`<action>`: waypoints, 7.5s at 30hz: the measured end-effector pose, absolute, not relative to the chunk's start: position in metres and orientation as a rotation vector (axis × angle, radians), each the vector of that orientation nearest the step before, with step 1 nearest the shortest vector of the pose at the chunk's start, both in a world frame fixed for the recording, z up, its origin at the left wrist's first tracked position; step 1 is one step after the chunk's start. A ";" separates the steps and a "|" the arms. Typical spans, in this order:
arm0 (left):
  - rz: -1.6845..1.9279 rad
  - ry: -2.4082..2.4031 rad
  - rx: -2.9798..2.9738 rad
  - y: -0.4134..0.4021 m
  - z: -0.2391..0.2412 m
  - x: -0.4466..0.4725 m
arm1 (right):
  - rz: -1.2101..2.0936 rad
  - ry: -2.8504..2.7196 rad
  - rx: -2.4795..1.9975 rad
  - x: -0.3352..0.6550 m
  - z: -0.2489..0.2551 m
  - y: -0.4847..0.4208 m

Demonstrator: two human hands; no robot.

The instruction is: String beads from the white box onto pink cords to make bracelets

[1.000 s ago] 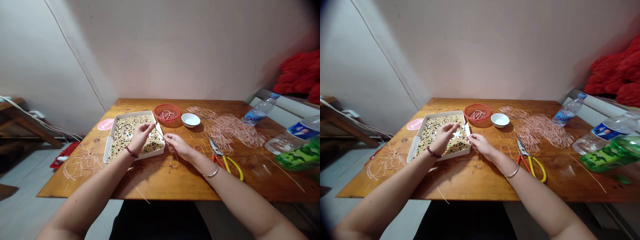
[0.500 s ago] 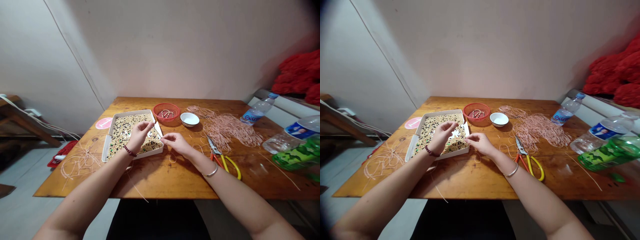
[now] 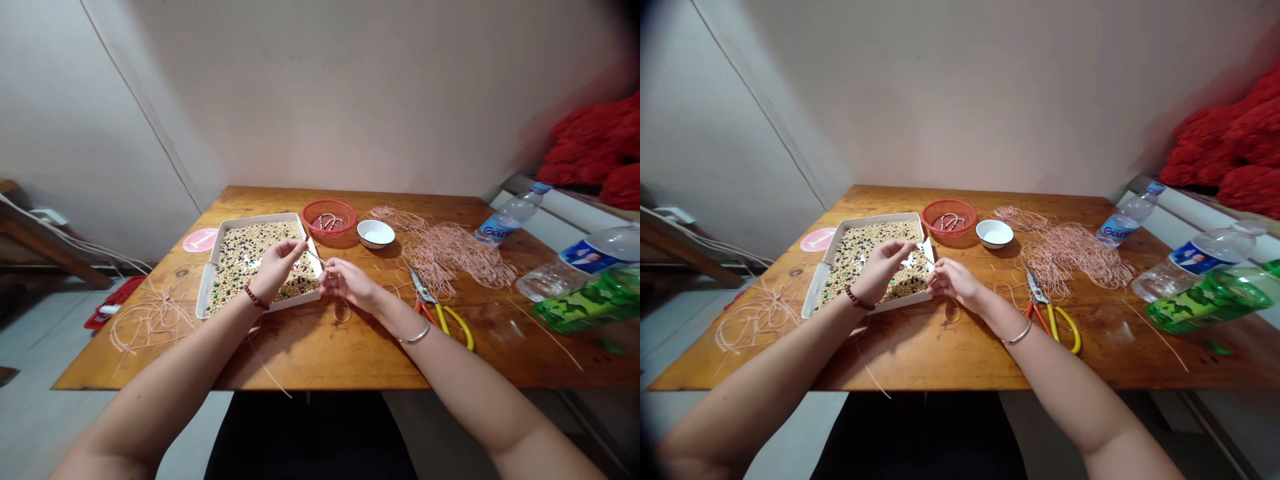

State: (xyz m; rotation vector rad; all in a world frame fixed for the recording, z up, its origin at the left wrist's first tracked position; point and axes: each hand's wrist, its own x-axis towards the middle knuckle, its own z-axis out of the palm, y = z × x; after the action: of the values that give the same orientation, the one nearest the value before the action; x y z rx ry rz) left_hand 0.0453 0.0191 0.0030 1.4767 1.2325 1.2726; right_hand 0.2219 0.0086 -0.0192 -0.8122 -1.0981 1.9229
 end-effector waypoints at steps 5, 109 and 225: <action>1.259 1.232 1.497 0.019 0.002 0.046 | 1.967 -1.122 -0.796 0.222 -0.018 0.009; 1.419 1.339 1.318 0.028 0.000 0.038 | 1.381 -1.676 -0.989 0.230 -0.026 0.013; 1.547 1.210 1.880 0.015 -0.001 0.049 | 1.199 -1.430 -1.011 0.218 -0.040 0.015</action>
State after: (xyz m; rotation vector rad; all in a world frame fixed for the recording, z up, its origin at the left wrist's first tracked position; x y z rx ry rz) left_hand 0.0489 0.0146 -0.0007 1.8805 1.2101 1.5467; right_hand 0.2185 0.0146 -0.0404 -1.0106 -1.4299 1.1992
